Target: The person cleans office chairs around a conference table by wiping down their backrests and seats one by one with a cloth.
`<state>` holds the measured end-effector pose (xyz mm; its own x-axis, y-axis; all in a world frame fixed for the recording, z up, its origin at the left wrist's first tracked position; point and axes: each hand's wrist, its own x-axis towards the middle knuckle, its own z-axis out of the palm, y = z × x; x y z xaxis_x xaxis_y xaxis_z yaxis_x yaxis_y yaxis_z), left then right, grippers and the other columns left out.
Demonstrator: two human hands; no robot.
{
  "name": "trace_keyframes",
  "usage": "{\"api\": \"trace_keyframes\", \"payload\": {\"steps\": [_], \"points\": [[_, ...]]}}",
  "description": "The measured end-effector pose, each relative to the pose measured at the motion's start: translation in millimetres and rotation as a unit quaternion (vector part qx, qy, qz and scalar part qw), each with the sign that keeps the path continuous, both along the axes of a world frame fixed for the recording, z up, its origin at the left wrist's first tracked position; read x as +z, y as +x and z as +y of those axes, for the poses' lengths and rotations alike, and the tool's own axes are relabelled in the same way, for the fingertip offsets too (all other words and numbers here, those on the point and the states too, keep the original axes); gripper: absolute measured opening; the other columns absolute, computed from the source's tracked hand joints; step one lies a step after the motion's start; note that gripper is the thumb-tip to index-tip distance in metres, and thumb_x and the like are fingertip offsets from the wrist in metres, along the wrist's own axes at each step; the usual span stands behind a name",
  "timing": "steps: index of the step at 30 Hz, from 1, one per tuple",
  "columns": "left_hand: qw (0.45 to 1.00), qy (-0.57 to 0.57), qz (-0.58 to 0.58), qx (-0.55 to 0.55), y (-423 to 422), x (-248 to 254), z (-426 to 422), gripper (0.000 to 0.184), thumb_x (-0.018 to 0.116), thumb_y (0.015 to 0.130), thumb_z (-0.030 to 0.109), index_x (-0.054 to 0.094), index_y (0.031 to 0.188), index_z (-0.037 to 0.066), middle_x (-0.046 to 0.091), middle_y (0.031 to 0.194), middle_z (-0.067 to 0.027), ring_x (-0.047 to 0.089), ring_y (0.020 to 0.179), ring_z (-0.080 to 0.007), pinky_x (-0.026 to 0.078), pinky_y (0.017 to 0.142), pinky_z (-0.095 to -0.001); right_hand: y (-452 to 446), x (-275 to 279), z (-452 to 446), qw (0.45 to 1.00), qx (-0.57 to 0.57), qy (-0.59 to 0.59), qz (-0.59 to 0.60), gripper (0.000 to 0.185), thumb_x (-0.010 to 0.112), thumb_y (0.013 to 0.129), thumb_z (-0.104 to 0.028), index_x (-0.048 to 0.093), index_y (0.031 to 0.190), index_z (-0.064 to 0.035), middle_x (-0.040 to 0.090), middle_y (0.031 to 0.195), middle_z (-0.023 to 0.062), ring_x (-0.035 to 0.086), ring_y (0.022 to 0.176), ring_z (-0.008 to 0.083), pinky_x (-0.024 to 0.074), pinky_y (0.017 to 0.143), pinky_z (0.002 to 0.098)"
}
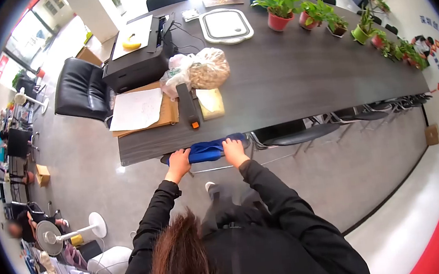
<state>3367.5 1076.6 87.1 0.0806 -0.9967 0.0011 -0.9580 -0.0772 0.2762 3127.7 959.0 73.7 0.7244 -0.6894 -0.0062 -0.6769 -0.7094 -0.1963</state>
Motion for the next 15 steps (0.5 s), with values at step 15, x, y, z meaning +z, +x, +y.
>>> {"api": "trace_keyframes", "payload": {"steps": [15], "points": [[0.991, 0.106, -0.061, 0.058, -61.7, 21.3, 54.5, 0.040, 0.066, 0.067, 0.001, 0.064, 0.106, 0.011, 0.067, 0.087, -0.0159, 0.065, 0.086, -0.0350, 0.052, 0.077, -0.0445, -30.2, 2.5, 49.6, 0.999, 0.013, 0.015, 0.031, 0.015, 0.059, 0.082, -0.011, 0.065, 0.096, -0.0091, 0.064, 0.098, 0.0092, 0.064, 0.094, 0.0289, 0.0436, 0.089, 0.0572]]}}
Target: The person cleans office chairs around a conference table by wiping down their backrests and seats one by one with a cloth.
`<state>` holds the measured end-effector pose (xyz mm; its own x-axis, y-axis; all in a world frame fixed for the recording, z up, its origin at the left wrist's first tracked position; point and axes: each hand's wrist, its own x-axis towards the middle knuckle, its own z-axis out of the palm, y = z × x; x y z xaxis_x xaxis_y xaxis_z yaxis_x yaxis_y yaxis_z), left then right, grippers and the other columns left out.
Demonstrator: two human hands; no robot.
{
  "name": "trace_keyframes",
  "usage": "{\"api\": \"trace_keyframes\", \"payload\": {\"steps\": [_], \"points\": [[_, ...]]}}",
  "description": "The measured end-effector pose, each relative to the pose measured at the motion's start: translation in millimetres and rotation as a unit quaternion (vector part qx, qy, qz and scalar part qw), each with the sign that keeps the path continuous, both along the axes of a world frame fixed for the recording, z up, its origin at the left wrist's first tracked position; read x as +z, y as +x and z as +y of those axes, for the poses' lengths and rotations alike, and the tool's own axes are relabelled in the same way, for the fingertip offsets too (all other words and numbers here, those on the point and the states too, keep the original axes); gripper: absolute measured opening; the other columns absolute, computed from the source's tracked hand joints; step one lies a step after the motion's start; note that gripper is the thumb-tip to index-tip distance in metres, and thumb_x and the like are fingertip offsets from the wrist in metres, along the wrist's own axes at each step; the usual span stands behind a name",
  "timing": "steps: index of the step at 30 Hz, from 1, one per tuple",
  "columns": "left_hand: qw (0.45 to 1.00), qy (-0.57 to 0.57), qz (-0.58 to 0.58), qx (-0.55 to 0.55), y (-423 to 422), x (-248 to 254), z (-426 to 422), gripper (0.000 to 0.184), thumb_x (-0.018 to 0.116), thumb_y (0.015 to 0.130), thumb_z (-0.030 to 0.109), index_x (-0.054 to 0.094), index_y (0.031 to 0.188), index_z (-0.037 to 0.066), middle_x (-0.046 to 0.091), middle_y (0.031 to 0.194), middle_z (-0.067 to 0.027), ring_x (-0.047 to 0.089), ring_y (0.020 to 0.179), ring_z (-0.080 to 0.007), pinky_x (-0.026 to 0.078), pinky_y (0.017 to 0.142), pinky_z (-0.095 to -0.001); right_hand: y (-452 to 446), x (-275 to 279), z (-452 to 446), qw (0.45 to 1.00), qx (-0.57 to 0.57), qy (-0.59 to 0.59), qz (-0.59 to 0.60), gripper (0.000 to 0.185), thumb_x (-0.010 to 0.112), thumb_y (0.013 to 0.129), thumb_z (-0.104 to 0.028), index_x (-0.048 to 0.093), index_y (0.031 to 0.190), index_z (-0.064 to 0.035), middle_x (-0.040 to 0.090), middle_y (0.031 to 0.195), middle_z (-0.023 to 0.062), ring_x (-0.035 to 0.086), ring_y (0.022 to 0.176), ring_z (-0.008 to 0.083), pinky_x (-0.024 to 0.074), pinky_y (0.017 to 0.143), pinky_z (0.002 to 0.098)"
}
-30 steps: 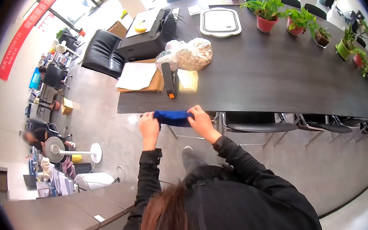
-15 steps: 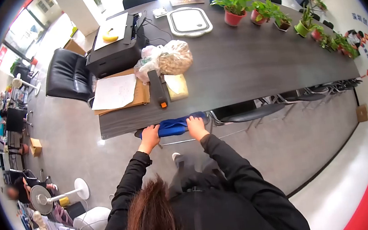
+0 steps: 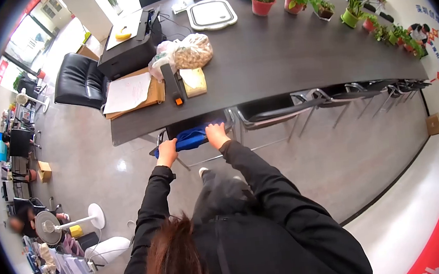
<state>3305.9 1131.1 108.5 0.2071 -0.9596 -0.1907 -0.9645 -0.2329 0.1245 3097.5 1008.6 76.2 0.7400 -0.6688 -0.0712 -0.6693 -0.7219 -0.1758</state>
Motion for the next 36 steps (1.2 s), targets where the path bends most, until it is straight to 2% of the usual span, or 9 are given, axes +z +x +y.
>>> {"api": "trace_keyframes", "payload": {"steps": [10, 14, 21, 24, 27, 30, 32, 34, 36], "points": [[0.998, -0.006, 0.048, 0.044, -56.0, -1.4, 104.9, 0.044, 0.066, 0.067, 0.001, 0.063, 0.110, 0.008, 0.065, 0.087, -0.0177, 0.063, 0.087, -0.0367, 0.050, 0.077, -0.0450, -31.6, 13.4, 77.0, 0.999, 0.020, 0.010, 0.023, 0.018, 0.058, 0.081, -0.012, 0.072, 0.092, -0.0081, 0.069, 0.094, 0.0111, 0.065, 0.095, 0.0289, 0.0410, 0.094, 0.0550], [0.997, 0.002, 0.073, 0.008, -55.2, -0.5, 128.5, 0.048, 0.064, 0.064, 0.000, 0.064, 0.111, 0.008, 0.065, 0.089, -0.0190, 0.063, 0.085, -0.0384, 0.051, 0.077, -0.0454, -42.3, 13.2, 119.9, 0.991, -0.009, 0.090, 0.099, 0.019, 0.060, 0.080, -0.016, 0.073, 0.094, -0.0090, 0.069, 0.094, 0.0100, 0.066, 0.093, 0.0277, 0.0429, 0.088, 0.0538], [0.998, -0.026, 0.045, 0.038, -73.9, -4.0, 143.5, 0.052, 0.068, 0.063, -0.001, 0.064, 0.113, 0.013, 0.062, 0.093, -0.0145, 0.060, 0.088, -0.0355, 0.049, 0.077, -0.0443, -60.5, 11.3, 134.8, 0.991, 0.003, 0.036, 0.126, 0.024, 0.064, 0.077, -0.014, 0.070, 0.098, -0.0061, 0.066, 0.097, 0.0109, 0.063, 0.092, 0.0291, 0.0426, 0.084, 0.0514], [0.997, -0.059, 0.040, 0.043, -76.8, 1.4, 138.1, 0.053, 0.068, 0.061, -0.001, 0.065, 0.112, 0.013, 0.061, 0.093, -0.0124, 0.059, 0.089, -0.0328, 0.047, 0.077, -0.0425, -75.9, 4.7, 122.0, 0.999, 0.031, 0.015, -0.008, 0.027, 0.064, 0.072, -0.012, 0.065, 0.098, -0.0038, 0.063, 0.093, 0.0106, 0.061, 0.092, 0.0297, 0.0442, 0.083, 0.0462], [0.995, -0.084, 0.030, 0.054, -79.9, -2.4, 142.7, 0.058, 0.069, 0.057, 0.001, 0.065, 0.113, 0.014, 0.060, 0.096, -0.0104, 0.057, 0.091, -0.0305, 0.045, 0.080, -0.0401, -95.4, 24.7, 111.8, 0.984, 0.058, 0.079, -0.146, 0.034, 0.064, 0.062, -0.009, 0.061, 0.096, -0.0039, 0.058, 0.088, 0.0103, 0.058, 0.091, 0.0307, 0.0465, 0.079, 0.0376], [0.993, -0.092, 0.024, 0.065, -82.2, -2.6, 140.5, 0.060, 0.070, 0.056, 0.001, 0.065, 0.114, 0.014, 0.060, 0.098, -0.0094, 0.057, 0.093, -0.0298, 0.044, 0.081, -0.0396, -99.4, 36.6, 108.8, 0.966, 0.048, 0.094, -0.234, 0.039, 0.061, 0.059, -0.001, 0.059, 0.097, -0.0044, 0.058, 0.092, 0.0113, 0.057, 0.089, 0.0310, 0.0466, 0.076, 0.0394], [0.992, -0.094, 0.034, 0.076, -85.0, 2.3, 137.6, 0.058, 0.067, 0.055, -0.002, 0.065, 0.111, 0.013, 0.061, 0.100, -0.0083, 0.057, 0.094, -0.0304, 0.045, 0.082, -0.0401, -102.0, 48.0, 103.1, 0.966, 0.050, 0.111, -0.230, 0.038, 0.066, 0.060, -0.003, 0.058, 0.097, -0.0056, 0.059, 0.094, 0.0111, 0.057, 0.090, 0.0304, 0.0472, 0.077, 0.0384], [0.990, -0.113, 0.054, 0.072, -84.0, 4.4, 135.7, 0.060, 0.067, 0.054, -0.002, 0.064, 0.112, 0.013, 0.060, 0.101, -0.0086, 0.056, 0.095, -0.0307, 0.045, 0.081, -0.0403, -103.8, 56.0, 98.3, 0.935, 0.072, 0.160, -0.308, 0.043, 0.078, 0.061, -0.019, 0.059, 0.098, -0.0062, 0.059, 0.095, 0.0100, 0.058, 0.093, 0.0293, 0.0474, 0.080, 0.0372], [0.988, -0.123, 0.060, 0.069, -83.6, 7.2, 134.2, 0.061, 0.066, 0.053, -0.003, 0.063, 0.112, 0.012, 0.060, 0.102, -0.0088, 0.056, 0.096, -0.0311, 0.044, 0.082, -0.0399, -106.8, 48.1, 98.1, 0.926, 0.068, 0.173, -0.328, 0.043, 0.081, 0.061, -0.020, 0.058, 0.095, -0.0066, 0.060, 0.096, 0.0106, 0.058, 0.093, 0.0301, 0.0470, 0.081, 0.0374]]}}
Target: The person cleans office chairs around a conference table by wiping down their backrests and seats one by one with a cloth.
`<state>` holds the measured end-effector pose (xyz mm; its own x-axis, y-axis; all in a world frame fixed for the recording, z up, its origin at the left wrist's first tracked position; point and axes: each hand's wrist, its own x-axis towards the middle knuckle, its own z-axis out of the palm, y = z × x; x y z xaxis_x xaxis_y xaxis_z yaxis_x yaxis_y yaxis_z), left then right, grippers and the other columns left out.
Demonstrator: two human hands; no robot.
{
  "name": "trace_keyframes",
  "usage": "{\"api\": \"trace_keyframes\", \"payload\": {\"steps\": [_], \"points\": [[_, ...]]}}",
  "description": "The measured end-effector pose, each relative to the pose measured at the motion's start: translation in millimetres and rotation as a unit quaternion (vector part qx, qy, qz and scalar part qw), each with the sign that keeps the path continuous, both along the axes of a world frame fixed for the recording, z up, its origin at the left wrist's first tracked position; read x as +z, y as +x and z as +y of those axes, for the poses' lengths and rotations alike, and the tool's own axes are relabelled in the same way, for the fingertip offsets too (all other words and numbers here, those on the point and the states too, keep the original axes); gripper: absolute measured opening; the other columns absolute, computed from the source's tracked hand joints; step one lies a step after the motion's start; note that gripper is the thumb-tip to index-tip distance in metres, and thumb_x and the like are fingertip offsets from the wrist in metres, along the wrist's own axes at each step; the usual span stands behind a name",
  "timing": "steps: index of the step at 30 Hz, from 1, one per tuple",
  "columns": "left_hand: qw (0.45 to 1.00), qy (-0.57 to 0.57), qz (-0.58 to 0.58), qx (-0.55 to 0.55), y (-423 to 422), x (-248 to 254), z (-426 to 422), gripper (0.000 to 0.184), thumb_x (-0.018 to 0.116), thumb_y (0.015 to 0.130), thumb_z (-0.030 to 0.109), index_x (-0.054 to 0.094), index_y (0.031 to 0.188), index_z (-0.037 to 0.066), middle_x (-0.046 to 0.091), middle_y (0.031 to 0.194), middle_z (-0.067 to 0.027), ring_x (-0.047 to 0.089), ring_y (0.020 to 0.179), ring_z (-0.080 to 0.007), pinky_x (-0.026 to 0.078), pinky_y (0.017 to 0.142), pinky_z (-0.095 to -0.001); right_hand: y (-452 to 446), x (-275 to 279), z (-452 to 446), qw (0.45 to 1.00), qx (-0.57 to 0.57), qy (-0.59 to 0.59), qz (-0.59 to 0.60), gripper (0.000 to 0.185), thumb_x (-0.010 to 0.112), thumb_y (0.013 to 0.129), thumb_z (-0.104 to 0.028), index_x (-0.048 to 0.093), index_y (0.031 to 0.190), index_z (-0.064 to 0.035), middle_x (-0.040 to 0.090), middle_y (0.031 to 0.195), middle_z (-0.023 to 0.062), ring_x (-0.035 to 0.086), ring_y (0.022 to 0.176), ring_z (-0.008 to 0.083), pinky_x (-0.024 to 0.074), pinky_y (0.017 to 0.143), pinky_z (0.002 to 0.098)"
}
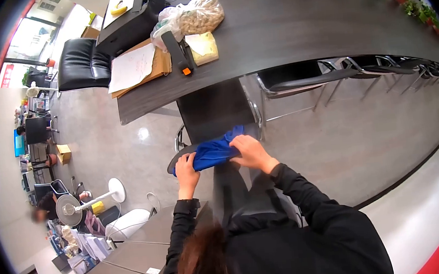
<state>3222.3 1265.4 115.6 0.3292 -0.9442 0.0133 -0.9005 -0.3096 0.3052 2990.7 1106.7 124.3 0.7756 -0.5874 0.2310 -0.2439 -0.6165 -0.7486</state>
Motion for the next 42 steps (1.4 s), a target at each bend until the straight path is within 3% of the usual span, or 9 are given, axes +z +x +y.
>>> {"api": "trace_keyframes", "payload": {"steps": [10, 15, 19, 21, 27, 29, 32, 38, 42], "points": [[0.994, -0.088, -0.015, 0.062, 27.2, 21.0, -60.3, 0.047, 0.057, 0.054, -0.008, 0.061, 0.097, 0.009, 0.056, 0.094, -0.0101, 0.052, 0.093, -0.0316, 0.039, 0.079, -0.0384, 40.4, -5.1, -29.5, 0.994, -0.077, -0.047, -0.064, 0.033, 0.077, 0.062, -0.005, 0.055, 0.087, -0.0056, 0.056, 0.088, 0.0090, 0.055, 0.090, 0.0311, 0.0429, 0.083, 0.0415], [0.981, -0.141, -0.080, 0.102, 49.1, 46.8, -117.6, 0.042, 0.053, 0.056, -0.008, 0.060, 0.095, 0.005, 0.055, 0.089, -0.0116, 0.052, 0.090, -0.0331, 0.039, 0.080, -0.0396, 96.9, 17.7, -86.6, 0.963, -0.157, -0.076, -0.207, 0.032, 0.071, 0.062, 0.007, 0.051, 0.084, -0.0040, 0.050, 0.079, 0.0117, 0.053, 0.078, 0.0308, 0.0446, 0.070, 0.0362], [0.954, -0.271, 0.004, 0.130, 49.6, 92.7, -133.1, 0.043, 0.052, 0.055, -0.007, 0.059, 0.095, 0.005, 0.054, 0.088, -0.0124, 0.051, 0.088, -0.0334, 0.040, 0.080, -0.0420, 118.0, 74.6, -100.7, 0.934, -0.235, -0.021, -0.268, 0.033, 0.071, 0.064, 0.008, 0.049, 0.086, -0.0035, 0.048, 0.077, 0.0122, 0.051, 0.070, 0.0299, 0.0446, 0.064, 0.0325], [0.938, -0.306, 0.036, 0.156, 46.0, 96.0, -134.8, 0.042, 0.052, 0.055, -0.007, 0.059, 0.095, 0.004, 0.054, 0.087, -0.0123, 0.051, 0.087, -0.0339, 0.041, 0.078, -0.0421, 121.7, 80.8, -103.0, 0.919, -0.240, 0.012, -0.311, 0.032, 0.071, 0.068, 0.007, 0.047, 0.087, -0.0035, 0.052, 0.082, 0.0084, 0.052, 0.073, 0.0188, 0.0442, 0.070, 0.0280], [0.950, -0.164, 0.147, 0.219, 24.7, 47.2, -101.4, 0.031, 0.066, 0.068, 0.000, 0.057, 0.097, 0.001, 0.057, 0.086, -0.0103, 0.057, 0.087, -0.0272, 0.045, 0.079, -0.0349, 90.1, 41.5, -60.0, 0.926, -0.307, 0.131, -0.176, 0.025, 0.068, 0.077, -0.001, 0.053, 0.096, -0.0029, 0.057, 0.086, 0.0080, 0.056, 0.076, 0.0172, 0.0462, 0.071, 0.0275], [0.857, 0.002, 0.463, 0.226, 26.8, 23.3, -80.9, 0.029, 0.071, 0.075, 0.008, 0.056, 0.099, 0.002, 0.058, 0.084, -0.0061, 0.058, 0.083, -0.0178, 0.046, 0.075, -0.0304, 74.5, 12.5, -51.4, 0.913, -0.325, 0.207, -0.134, 0.024, 0.068, 0.079, -0.003, 0.055, 0.099, -0.0027, 0.059, 0.086, 0.0097, 0.058, 0.076, 0.0188, 0.0476, 0.071, 0.0293], [0.830, -0.015, 0.514, 0.216, 25.8, 15.2, -79.1, 0.029, 0.071, 0.080, 0.011, 0.054, 0.102, 0.002, 0.059, 0.083, -0.0037, 0.056, 0.081, -0.0129, 0.046, 0.072, -0.0277, 61.2, -11.9, -51.2, 0.865, -0.391, 0.278, -0.148, 0.021, 0.065, 0.083, -0.005, 0.057, 0.103, -0.0026, 0.061, 0.088, 0.0067, 0.058, 0.079, 0.0152, 0.0475, 0.074, 0.0283], [0.847, -0.122, 0.449, 0.258, 26.5, -26.2, -140.9, 0.025, 0.067, 0.084, 0.014, 0.053, 0.100, 0.000, 0.060, 0.086, -0.0108, 0.056, 0.081, -0.0178, 0.046, 0.077, -0.0305, 95.5, -24.9, -93.9, 0.878, -0.373, 0.215, -0.210, 0.025, 0.066, 0.084, -0.006, 0.057, 0.107, -0.0021, 0.058, 0.097, 0.0093, 0.057, 0.090, 0.0182, 0.0462, 0.081, 0.0305], [0.855, -0.160, 0.379, 0.317, 33.6, -85.7, -166.4, 0.027, 0.067, 0.084, 0.015, 0.053, 0.103, 0.000, 0.062, 0.090, -0.0178, 0.061, 0.085, -0.0280, 0.046, 0.079, -0.0376, 129.9, -43.6, -124.7, 0.982, -0.160, -0.087, -0.053, 0.048, 0.071, 0.077, -0.006, 0.054, 0.121, -0.0051, 0.051, 0.111, 0.0165, 0.050, 0.104, 0.0350, 0.0425, 0.091, 0.0397]]}}
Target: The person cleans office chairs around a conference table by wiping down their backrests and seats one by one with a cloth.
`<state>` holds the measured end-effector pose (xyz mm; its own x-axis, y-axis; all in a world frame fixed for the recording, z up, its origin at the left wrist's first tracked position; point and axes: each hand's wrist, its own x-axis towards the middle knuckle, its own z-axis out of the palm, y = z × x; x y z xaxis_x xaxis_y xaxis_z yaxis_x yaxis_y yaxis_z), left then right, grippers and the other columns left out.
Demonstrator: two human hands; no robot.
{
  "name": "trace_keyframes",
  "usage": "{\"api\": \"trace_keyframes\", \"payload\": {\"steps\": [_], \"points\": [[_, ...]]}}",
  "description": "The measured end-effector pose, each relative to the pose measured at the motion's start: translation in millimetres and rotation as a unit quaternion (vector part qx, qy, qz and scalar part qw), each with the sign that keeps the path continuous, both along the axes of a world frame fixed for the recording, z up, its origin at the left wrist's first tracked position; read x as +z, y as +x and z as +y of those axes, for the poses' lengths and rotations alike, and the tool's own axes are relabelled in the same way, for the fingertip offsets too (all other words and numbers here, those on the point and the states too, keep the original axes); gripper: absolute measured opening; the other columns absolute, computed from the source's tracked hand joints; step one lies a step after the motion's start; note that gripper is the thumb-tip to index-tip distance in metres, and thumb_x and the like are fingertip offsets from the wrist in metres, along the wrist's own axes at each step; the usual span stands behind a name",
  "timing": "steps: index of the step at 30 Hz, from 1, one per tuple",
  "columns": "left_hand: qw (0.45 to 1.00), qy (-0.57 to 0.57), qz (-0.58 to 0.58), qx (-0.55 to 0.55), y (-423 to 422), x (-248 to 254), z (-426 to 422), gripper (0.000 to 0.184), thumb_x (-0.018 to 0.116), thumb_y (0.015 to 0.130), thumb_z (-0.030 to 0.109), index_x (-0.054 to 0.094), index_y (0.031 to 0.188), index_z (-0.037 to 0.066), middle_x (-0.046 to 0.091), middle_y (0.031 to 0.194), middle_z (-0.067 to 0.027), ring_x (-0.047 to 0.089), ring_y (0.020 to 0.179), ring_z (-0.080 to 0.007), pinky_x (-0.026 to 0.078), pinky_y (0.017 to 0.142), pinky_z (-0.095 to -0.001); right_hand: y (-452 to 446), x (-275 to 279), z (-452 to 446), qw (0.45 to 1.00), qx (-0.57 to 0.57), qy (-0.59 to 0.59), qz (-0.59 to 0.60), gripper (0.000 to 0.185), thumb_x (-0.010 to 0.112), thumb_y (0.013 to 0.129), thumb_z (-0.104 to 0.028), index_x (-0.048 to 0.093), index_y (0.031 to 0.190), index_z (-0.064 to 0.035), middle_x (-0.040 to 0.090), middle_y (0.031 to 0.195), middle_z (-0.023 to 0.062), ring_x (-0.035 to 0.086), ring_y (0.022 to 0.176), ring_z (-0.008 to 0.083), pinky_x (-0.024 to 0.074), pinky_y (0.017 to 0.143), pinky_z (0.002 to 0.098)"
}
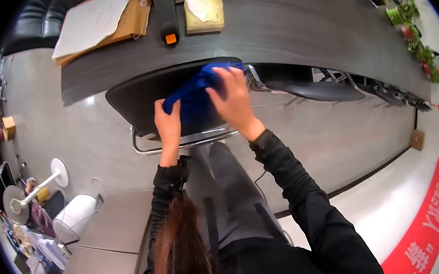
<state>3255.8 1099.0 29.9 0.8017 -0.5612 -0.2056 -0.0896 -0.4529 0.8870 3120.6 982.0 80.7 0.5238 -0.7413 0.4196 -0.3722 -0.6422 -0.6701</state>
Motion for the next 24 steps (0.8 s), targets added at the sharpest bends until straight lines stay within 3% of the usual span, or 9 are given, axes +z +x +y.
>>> {"api": "trace_keyframes", "payload": {"steps": [4, 6, 8, 10, 13, 18, 20, 22, 24], "points": [[0.991, -0.052, 0.009, 0.123, 21.4, -41.0, 14.4, 0.027, 0.067, 0.085, 0.012, 0.054, 0.104, -0.001, 0.061, 0.098, -0.0156, 0.058, 0.092, -0.0243, 0.045, 0.085, -0.0354, 11.2, -51.2, -8.5, 0.967, 0.167, -0.149, 0.125, 0.062, 0.072, 0.073, -0.010, 0.051, 0.132, -0.0137, 0.052, 0.112, 0.0108, 0.051, 0.105, 0.0291, 0.0435, 0.090, 0.0363], [0.954, -0.142, 0.108, 0.242, 45.7, -60.8, 28.0, 0.032, 0.066, 0.086, 0.011, 0.050, 0.111, -0.001, 0.058, 0.108, -0.0150, 0.056, 0.096, -0.0219, 0.045, 0.086, -0.0333, 26.6, -66.3, -9.8, 0.930, 0.241, -0.214, 0.179, 0.064, 0.069, 0.074, -0.011, 0.050, 0.135, -0.0172, 0.052, 0.113, 0.0078, 0.051, 0.106, 0.0255, 0.0438, 0.089, 0.0342], [0.913, -0.193, 0.186, 0.306, 79.4, -46.9, 42.8, 0.047, 0.065, 0.086, 0.009, 0.039, 0.124, 0.003, 0.060, 0.109, -0.0105, 0.058, 0.090, -0.0193, 0.047, 0.078, -0.0324, 54.4, -67.8, -10.4, 0.877, 0.303, -0.312, 0.201, 0.060, 0.061, 0.079, -0.014, 0.049, 0.137, -0.0214, 0.052, 0.116, 0.0020, 0.050, 0.109, 0.0185, 0.0440, 0.088, 0.0299], [0.884, -0.230, 0.175, 0.367, 100.3, -3.0, 38.7, 0.042, 0.064, 0.088, 0.011, 0.042, 0.121, 0.000, 0.053, 0.117, -0.0156, 0.055, 0.101, -0.0215, 0.047, 0.081, -0.0306, 98.0, -58.9, -2.9, 0.890, 0.282, -0.333, 0.131, 0.059, 0.056, 0.077, -0.011, 0.053, 0.134, -0.0231, 0.053, 0.113, 0.0018, 0.052, 0.105, 0.0182, 0.0438, 0.082, 0.0298], [0.901, -0.279, 0.039, 0.329, 132.5, -19.8, 49.4, 0.038, 0.062, 0.090, 0.011, 0.041, 0.120, 0.000, 0.053, 0.117, -0.0150, 0.057, 0.102, -0.0224, 0.049, 0.079, -0.0310, 156.2, -52.8, 17.8, 0.914, 0.243, -0.319, 0.067, 0.058, 0.057, 0.079, -0.013, 0.051, 0.135, -0.0231, 0.053, 0.119, 0.0020, 0.051, 0.109, 0.0181, 0.0403, 0.089, 0.0299], [0.937, -0.201, 0.059, 0.278, 117.5, -51.8, 51.0, 0.033, 0.058, 0.089, 0.004, 0.043, 0.118, -0.001, 0.051, 0.118, -0.0147, 0.055, 0.105, -0.0229, 0.046, 0.091, -0.0333, 177.2, -64.0, 20.8, 0.892, 0.269, -0.356, 0.071, 0.054, 0.056, 0.083, -0.015, 0.049, 0.135, -0.0233, 0.052, 0.124, 0.0022, 0.049, 0.114, 0.0183, 0.0382, 0.094, 0.0306], [0.957, -0.161, -0.002, 0.243, 88.6, -63.7, 35.9, 0.033, 0.060, 0.088, 0.008, 0.045, 0.117, 0.008, 0.052, 0.110, -0.0061, 0.053, 0.093, -0.0160, 0.042, 0.075, -0.0278, 153.6, -51.1, 4.8, 0.897, 0.273, -0.333, 0.098, 0.051, 0.059, 0.080, -0.017, 0.052, 0.131, -0.0222, 0.053, 0.122, 0.0017, 0.050, 0.115, 0.0197, 0.0409, 0.095, 0.0299], [0.963, -0.180, -0.053, 0.193, 47.2, -42.2, 3.2, 0.026, 0.061, 0.087, 0.008, 0.050, 0.111, 0.005, 0.052, 0.103, -0.0055, 0.054, 0.090, -0.0168, 0.044, 0.076, -0.0300, 121.2, -50.9, -18.2, 0.913, 0.228, -0.322, 0.101, 0.051, 0.060, 0.076, -0.016, 0.056, 0.126, -0.0246, 0.055, 0.113, 0.0020, 0.055, 0.105, 0.0206, 0.0438, 0.090, 0.0326], [0.971, -0.162, -0.091, 0.150, 13.2, -22.0, -21.0, 0.018, 0.062, 0.086, 0.006, 0.054, 0.103, 0.003, 0.054, 0.097, -0.0081, 0.055, 0.087, -0.0208, 0.044, 0.078, -0.0336, 73.3, -38.8, -40.3, 0.925, 0.186, -0.289, 0.161, 0.071, 0.074, 0.061, -0.011, 0.057, 0.128, -0.0239, 0.054, 0.112, 0.0080, 0.053, 0.106, 0.0283, 0.0447, 0.089, 0.0383]]}}
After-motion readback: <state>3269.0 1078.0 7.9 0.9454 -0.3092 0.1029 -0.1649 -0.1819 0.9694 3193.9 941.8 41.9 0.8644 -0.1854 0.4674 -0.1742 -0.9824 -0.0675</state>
